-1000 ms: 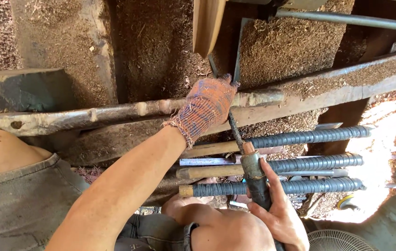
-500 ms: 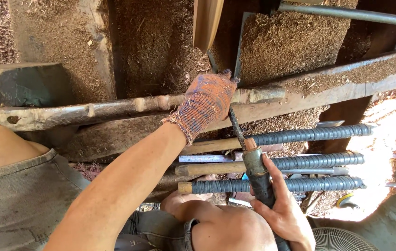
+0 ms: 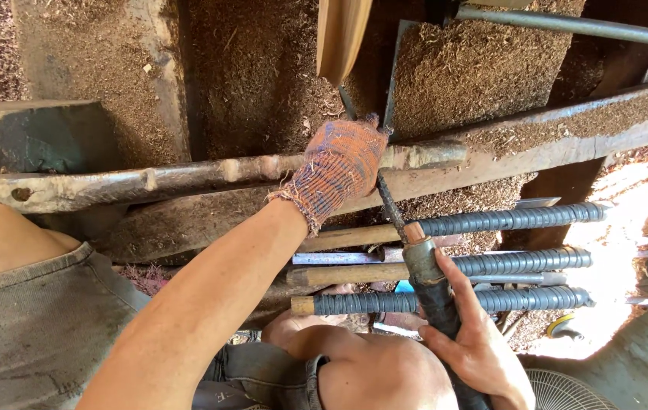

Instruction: Shaping and sanding a wooden piece on a lathe using handheld tools

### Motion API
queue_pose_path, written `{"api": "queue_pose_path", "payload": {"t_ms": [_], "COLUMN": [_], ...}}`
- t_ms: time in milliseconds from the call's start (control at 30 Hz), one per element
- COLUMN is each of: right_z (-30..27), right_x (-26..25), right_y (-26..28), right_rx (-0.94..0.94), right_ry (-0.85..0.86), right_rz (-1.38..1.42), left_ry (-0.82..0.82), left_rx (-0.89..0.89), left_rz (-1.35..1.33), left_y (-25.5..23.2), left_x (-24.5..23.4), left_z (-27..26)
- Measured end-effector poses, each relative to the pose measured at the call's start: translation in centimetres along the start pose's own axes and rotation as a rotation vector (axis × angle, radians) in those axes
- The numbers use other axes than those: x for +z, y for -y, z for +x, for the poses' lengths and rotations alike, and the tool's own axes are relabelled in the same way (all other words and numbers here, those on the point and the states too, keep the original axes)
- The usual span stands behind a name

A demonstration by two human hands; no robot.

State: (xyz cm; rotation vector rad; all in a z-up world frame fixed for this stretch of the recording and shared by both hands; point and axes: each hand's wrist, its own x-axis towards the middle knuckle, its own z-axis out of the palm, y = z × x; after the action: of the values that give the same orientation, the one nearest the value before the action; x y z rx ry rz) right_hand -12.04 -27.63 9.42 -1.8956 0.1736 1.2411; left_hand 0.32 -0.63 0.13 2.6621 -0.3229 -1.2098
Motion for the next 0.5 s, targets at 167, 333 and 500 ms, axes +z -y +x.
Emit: {"api": "queue_pose_path", "payload": {"t_ms": [167,333,500], "right_z": [0.0,-0.1,-0.1], "right_x": [-0.4,-0.8,-1.1], "right_y": [0.8,1.8,2.0], "right_rx": [0.049,0.122,0.143], "right_ry": [0.019,0.016,0.016], "right_rz": [-0.045,-0.042,-0.059], "left_ry": [0.04,0.04,0.049], "left_rx": [0.001,0.0,0.005], "left_rz": [-0.003,0.009,-0.003], "left_y": [0.1,0.1,0.1], "left_x": [-0.4,-0.2,-0.1], "left_z": [-0.2,-0.1,0.1]}}
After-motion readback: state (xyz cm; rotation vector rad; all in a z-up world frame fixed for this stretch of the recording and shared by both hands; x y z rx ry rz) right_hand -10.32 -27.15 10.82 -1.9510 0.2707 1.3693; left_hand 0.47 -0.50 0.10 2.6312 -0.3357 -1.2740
